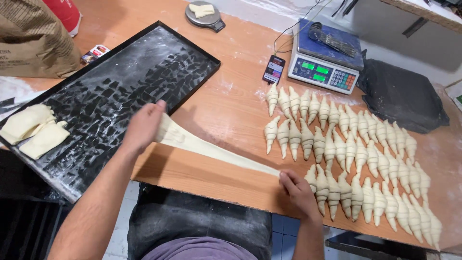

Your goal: Rolling and shaping croissant dough on a bakery workbench.

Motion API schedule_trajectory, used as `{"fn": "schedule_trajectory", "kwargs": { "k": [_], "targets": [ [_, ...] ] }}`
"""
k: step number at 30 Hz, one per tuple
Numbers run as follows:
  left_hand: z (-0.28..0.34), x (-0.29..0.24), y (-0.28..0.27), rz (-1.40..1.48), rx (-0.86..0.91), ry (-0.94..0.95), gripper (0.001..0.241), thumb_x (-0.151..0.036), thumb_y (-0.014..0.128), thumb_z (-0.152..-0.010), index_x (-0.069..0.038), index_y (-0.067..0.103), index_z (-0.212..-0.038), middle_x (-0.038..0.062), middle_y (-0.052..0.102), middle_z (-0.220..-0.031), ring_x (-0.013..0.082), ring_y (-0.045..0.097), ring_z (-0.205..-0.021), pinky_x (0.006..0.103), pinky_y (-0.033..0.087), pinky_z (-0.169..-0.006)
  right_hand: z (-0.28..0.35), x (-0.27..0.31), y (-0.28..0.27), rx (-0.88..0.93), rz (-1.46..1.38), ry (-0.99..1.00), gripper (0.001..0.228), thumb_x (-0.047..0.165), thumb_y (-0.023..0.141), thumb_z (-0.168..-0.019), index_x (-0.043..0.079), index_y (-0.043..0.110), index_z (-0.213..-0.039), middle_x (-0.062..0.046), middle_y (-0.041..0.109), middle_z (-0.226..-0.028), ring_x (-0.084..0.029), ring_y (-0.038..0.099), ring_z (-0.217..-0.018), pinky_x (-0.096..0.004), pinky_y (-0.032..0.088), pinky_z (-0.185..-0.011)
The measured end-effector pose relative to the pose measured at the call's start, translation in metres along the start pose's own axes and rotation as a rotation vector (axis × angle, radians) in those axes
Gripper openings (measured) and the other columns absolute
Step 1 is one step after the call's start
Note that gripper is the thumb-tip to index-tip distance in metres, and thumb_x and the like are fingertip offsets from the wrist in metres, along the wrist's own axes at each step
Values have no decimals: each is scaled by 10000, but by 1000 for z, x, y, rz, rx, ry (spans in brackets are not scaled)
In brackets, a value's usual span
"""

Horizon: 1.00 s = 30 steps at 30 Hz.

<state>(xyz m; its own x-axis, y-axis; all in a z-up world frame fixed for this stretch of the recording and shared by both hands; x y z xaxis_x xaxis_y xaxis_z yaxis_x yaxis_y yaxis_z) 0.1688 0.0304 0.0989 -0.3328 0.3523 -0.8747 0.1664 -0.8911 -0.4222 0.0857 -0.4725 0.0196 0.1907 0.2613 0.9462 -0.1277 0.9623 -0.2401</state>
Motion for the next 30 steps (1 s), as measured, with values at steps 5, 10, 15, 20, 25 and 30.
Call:
{"fn": "schedule_trajectory", "kwargs": {
  "k": [5, 10, 15, 20, 25, 30],
  "targets": [
    [78, -57, 48, 105, 294, 46, 467, -197, 650, -920, -174, 593, -1384, 121, 697, -1052, 163, 692, -843, 325, 584, -707, 24, 108, 57, -363, 689, -184, 339, 251, 640, -980, 89, 640, -1278, -91, 691, -1070, -225, 681, -921, -331, 537, -763],
    [121, -68, 101, 427, 674, 251, 493, -95, 637, -941, -92, 583, -1431, 109, 671, -1185, 137, 682, -965, 290, 572, -832, 52, 210, 158, -14, 299, -551, 662, 204, 867, -734, 33, 559, -1294, -161, 608, -1261, -281, 692, -1013, -362, 624, -715],
    [173, -154, 53, -366, 336, 737, 359, -219, 730, -902, -93, 689, -1236, 94, 707, -980, 248, 710, -855, 367, 553, -738, 68, 240, 137, -262, 552, -929, 317, 168, 808, -912, 120, 668, -1193, -69, 733, -1067, -178, 706, -929, -270, 588, -697],
    [190, -197, 47, -204, 448, 766, 258, -275, 759, -894, -60, 684, -1015, 105, 673, -943, 203, 702, -754, 338, 561, -651, 73, 272, 106, 66, 38, -714, 290, 20, 709, -979, 35, 656, -1264, -50, 699, -994, -79, 672, -841, -218, 561, -692],
    [184, -219, 51, -56, 591, 539, 360, -277, 731, -912, -103, 599, -1199, 48, 795, -882, 130, 696, -643, 304, 563, -590, 64, 303, 82, 130, -105, -620, 244, -64, 665, -969, 5, 671, -1203, -62, 703, -1025, -62, 632, -761, -208, 525, -618],
    [167, -257, 38, -83, 450, 708, 324, -207, 715, -909, -193, 754, -1231, -10, 805, -948, 98, 724, -623, 269, 595, -578, 23, 316, 79, 201, -70, -701, 212, -50, 680, -977, -3, 689, -1183, -64, 719, -1102, -58, 620, -731, -223, 518, -604]
  ]
}}
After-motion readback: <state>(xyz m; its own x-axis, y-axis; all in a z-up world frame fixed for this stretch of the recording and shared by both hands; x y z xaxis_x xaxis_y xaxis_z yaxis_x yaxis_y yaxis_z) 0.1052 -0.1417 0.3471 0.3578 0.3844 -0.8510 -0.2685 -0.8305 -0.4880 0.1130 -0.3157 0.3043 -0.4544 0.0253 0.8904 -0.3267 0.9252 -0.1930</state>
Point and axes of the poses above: each hand's wrist, its own z-axis away from the middle knuckle, its own y-axis out of the palm, x = y × z, the point moved 9 cm from there along -z, towards the middle knuckle
